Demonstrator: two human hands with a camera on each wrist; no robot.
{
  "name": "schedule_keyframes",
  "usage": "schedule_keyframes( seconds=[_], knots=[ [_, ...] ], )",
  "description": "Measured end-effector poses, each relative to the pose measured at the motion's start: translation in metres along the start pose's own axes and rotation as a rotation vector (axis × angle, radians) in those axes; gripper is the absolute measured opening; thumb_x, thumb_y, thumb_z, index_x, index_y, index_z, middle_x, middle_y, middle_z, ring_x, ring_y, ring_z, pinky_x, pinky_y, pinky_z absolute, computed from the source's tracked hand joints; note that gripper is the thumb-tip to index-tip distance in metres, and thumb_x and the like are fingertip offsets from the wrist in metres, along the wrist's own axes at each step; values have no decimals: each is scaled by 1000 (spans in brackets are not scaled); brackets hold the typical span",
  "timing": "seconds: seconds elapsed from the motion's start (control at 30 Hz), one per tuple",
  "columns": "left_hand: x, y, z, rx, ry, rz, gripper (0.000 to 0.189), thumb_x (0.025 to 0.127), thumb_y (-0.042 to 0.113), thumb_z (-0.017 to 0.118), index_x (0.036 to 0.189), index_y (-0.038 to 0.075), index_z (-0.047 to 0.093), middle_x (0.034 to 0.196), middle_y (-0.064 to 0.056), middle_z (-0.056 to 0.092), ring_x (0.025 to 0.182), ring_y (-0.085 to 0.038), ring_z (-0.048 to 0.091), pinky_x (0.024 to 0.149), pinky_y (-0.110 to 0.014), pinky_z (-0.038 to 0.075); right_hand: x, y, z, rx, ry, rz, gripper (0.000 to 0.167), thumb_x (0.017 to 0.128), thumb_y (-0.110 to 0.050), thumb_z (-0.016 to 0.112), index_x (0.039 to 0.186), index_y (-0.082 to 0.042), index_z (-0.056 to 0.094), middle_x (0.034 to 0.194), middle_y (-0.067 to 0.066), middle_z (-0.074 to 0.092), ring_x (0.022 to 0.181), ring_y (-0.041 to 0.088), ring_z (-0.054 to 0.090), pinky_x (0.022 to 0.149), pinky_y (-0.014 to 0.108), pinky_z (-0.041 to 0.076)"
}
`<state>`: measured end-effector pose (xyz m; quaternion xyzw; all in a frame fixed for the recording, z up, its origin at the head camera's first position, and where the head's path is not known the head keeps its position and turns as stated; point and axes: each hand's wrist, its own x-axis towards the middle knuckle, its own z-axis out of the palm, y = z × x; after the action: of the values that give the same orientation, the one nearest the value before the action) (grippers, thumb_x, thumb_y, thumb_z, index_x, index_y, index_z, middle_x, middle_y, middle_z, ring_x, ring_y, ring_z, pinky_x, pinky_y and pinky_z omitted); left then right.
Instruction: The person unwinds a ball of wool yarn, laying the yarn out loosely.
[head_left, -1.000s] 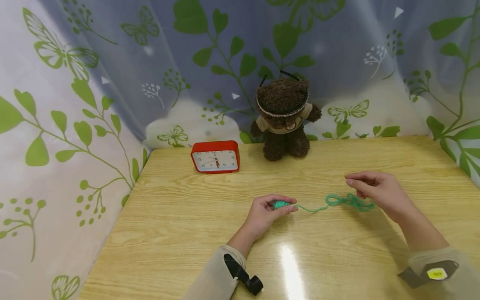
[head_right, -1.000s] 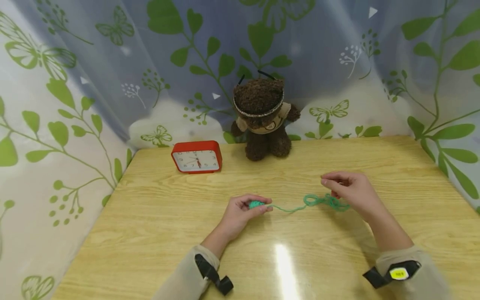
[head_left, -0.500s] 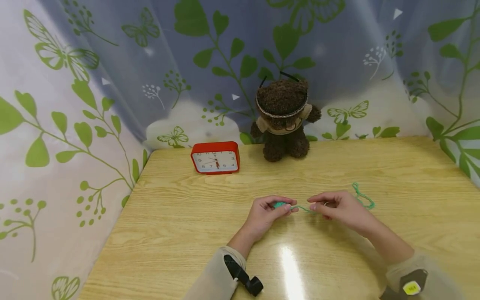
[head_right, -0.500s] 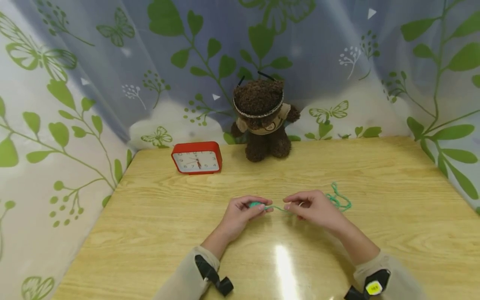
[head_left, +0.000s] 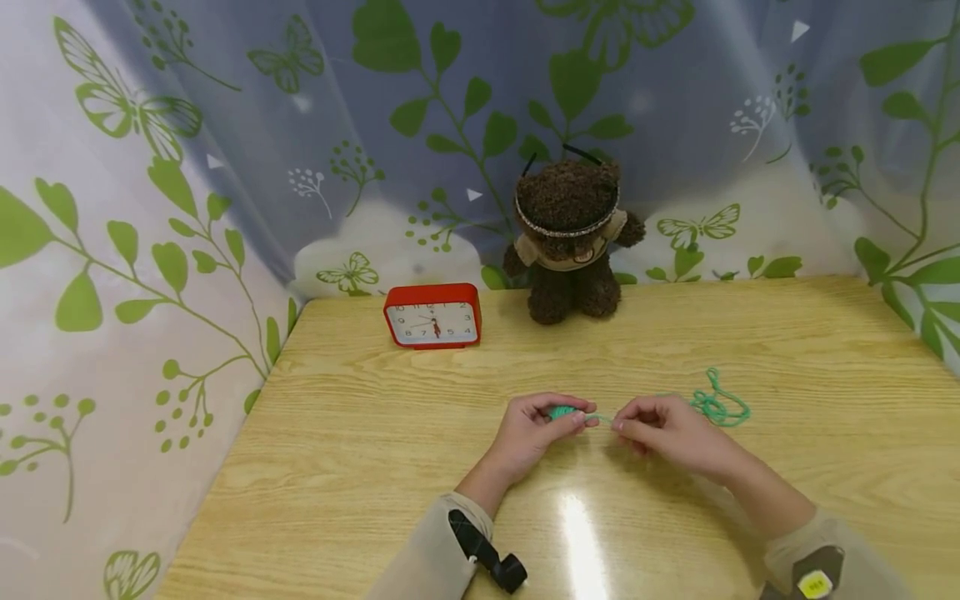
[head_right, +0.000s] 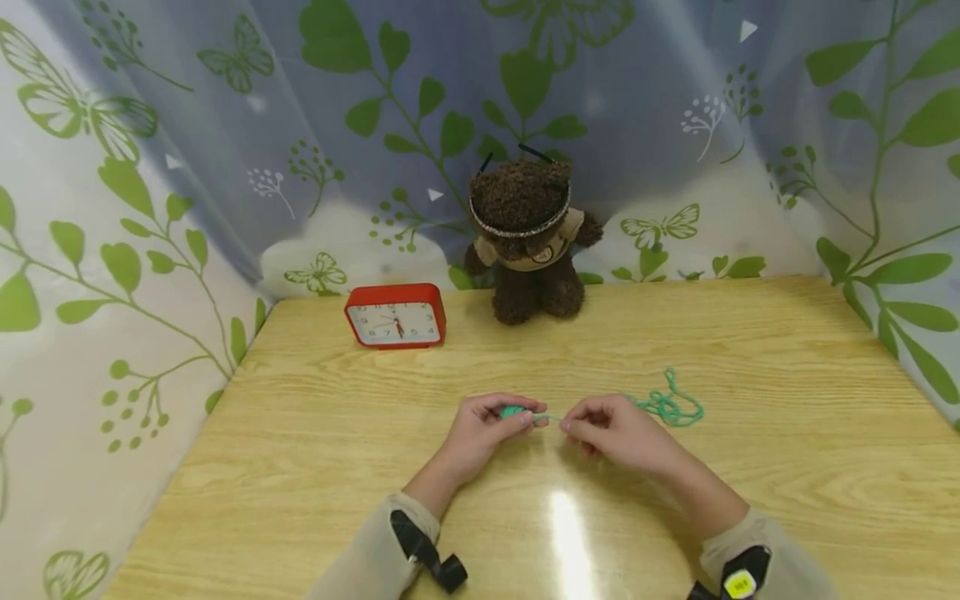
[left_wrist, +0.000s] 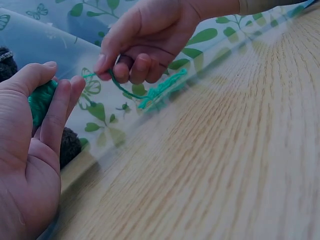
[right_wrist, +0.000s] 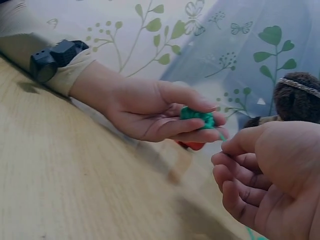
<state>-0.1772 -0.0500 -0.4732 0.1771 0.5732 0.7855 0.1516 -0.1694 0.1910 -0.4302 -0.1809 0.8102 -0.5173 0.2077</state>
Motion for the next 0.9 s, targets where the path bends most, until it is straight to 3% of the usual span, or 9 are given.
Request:
schedule_keyframes(
  seconds=[0.23,0.43,0.73,0.9],
  knots=[
    [0,-1,-1,3,-20,9,33,95,4,66,121,-16,61,123,-24,68,97,-12,74,93,-29,59,-6,-4,-14,10,25,-30,31,104,-23,55,107,6,63,84,11,61,70,16,58,62,32,55],
    [-1,0,0,-1,-44,16,35,95,4,66,122,-17,60,124,-30,65,97,-12,74,95,-32,59,-9,-7,-19,12,60,-46,30,105,-20,52,108,8,61,79,7,58,70,20,58,63,32,56],
    [-1,2,1,-11,-43,2,35,95,1,65,126,-16,60,129,-36,58,96,-10,74,93,-31,59,-14,-11,-29,2,136,-57,30,106,-20,51,109,9,59,79,5,58,72,23,58,63,34,54],
    [-1,2,0,-1,-30,-6,35,95,0,65,127,-13,61,128,-34,60,95,-10,74,92,-29,59,-17,-11,-37,-14,170,-65,30,107,-20,49,108,8,58,79,4,59,71,23,56,64,34,53]
  ],
)
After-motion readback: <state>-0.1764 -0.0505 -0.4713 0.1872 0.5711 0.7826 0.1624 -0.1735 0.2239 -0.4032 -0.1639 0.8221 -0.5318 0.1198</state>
